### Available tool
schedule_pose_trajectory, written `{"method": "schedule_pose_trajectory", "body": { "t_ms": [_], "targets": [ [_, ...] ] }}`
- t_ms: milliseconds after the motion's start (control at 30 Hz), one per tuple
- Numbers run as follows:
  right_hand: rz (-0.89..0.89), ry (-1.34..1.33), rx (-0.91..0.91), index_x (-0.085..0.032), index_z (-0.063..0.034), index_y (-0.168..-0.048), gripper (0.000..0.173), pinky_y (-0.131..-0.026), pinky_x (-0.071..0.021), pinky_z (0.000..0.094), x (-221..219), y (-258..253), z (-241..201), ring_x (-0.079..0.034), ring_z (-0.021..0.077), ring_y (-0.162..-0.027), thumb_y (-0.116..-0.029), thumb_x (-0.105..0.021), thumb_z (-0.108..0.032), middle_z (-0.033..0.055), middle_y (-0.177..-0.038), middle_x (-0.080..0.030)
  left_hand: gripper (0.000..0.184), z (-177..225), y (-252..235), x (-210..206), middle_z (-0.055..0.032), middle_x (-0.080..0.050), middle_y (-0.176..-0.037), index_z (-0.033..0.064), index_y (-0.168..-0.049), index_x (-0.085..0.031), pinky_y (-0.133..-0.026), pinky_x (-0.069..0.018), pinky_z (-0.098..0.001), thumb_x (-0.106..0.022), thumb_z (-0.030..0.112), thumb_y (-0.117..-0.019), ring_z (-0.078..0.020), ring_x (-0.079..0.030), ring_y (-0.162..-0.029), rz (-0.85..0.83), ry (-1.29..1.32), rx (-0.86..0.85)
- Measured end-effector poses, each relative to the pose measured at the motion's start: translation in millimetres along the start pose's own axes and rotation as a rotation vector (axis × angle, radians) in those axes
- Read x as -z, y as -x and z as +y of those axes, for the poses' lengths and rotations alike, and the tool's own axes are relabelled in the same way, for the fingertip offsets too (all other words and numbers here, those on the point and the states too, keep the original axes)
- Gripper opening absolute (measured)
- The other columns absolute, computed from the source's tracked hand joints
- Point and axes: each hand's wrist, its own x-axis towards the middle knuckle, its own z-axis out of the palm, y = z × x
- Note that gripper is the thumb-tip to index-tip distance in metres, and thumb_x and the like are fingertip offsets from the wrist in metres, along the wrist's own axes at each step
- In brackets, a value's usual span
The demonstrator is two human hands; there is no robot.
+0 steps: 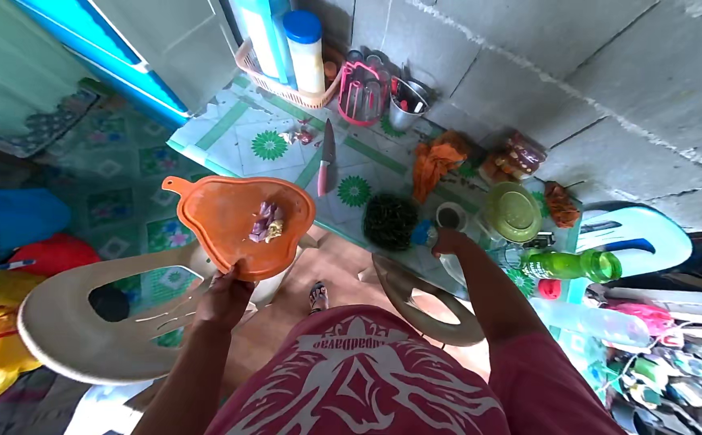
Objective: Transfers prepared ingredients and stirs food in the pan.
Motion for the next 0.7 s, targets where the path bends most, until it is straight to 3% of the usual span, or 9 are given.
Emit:
{"method": "schedule_pose_trajectory", "body": {
  "t_ms": [267,400,567,700],
  "targets": [
    [0.023,-0.012,-0.022,-0.063,0.0099,-0.125,0.056,-0.100,-0.0484,0.0649,17.8,-20.9,-11.3,-0.064,0.0441,-0.117,-0.0817,-0.085,-0.020,0.0289,-0.121,-0.067,0.026,11.6,-4.9,0.6,-0.0065,-0.068,-0.110,0.0151,-0.134,-0.045,-0.077,-0.0611,-0.0332,-0.037,0.015,-0.1096,-0.0156,-0.071,-0.090,-0.004,0.026,-0.014],
    [0.035,0.026,-0.023,-0.064,0.0076,-0.127,0.059,-0.100,-0.0462,0.0693,31.3,-25.8,-24.3,-0.062,0.0458,-0.120,-0.0806,-0.085,-0.023,0.0294,-0.124,-0.066,0.024,15.1,-2.6,1.9,-0.0068,-0.070,-0.108,0.0160,-0.131,-0.046,-0.075,-0.0616,-0.0330,-0.037,0.015,-0.1093,-0.0160,-0.072,-0.088,-0.015,0.043,-0.012],
    [0.028,0.067,0.027,-0.064,0.0083,-0.126,0.057,-0.104,-0.0449,0.0675,47.7,-39.7,-41.1,-0.060,0.0462,-0.124,-0.0840,-0.083,-0.025,0.0304,-0.127,-0.064,0.024,16.4,0.6,4.0,-0.0081,-0.069,-0.109,0.0140,-0.132,-0.045,-0.078,-0.0616,-0.0354,-0.036,0.014,-0.1098,-0.0176,-0.071,-0.091,0.003,0.039,-0.015],
    [0.037,0.099,0.064,-0.066,0.0088,-0.121,0.053,-0.101,-0.0461,0.0699,52.2,-41.1,-56.8,-0.062,0.0470,-0.120,-0.0832,-0.083,-0.024,0.0305,-0.123,-0.066,0.024,16.7,3.3,3.3,-0.0076,-0.070,-0.108,0.0134,-0.131,-0.046,-0.077,-0.0618,-0.0342,-0.035,0.014,-0.1098,-0.0171,-0.072,-0.089,0.014,0.026,-0.021]
  ]
}}
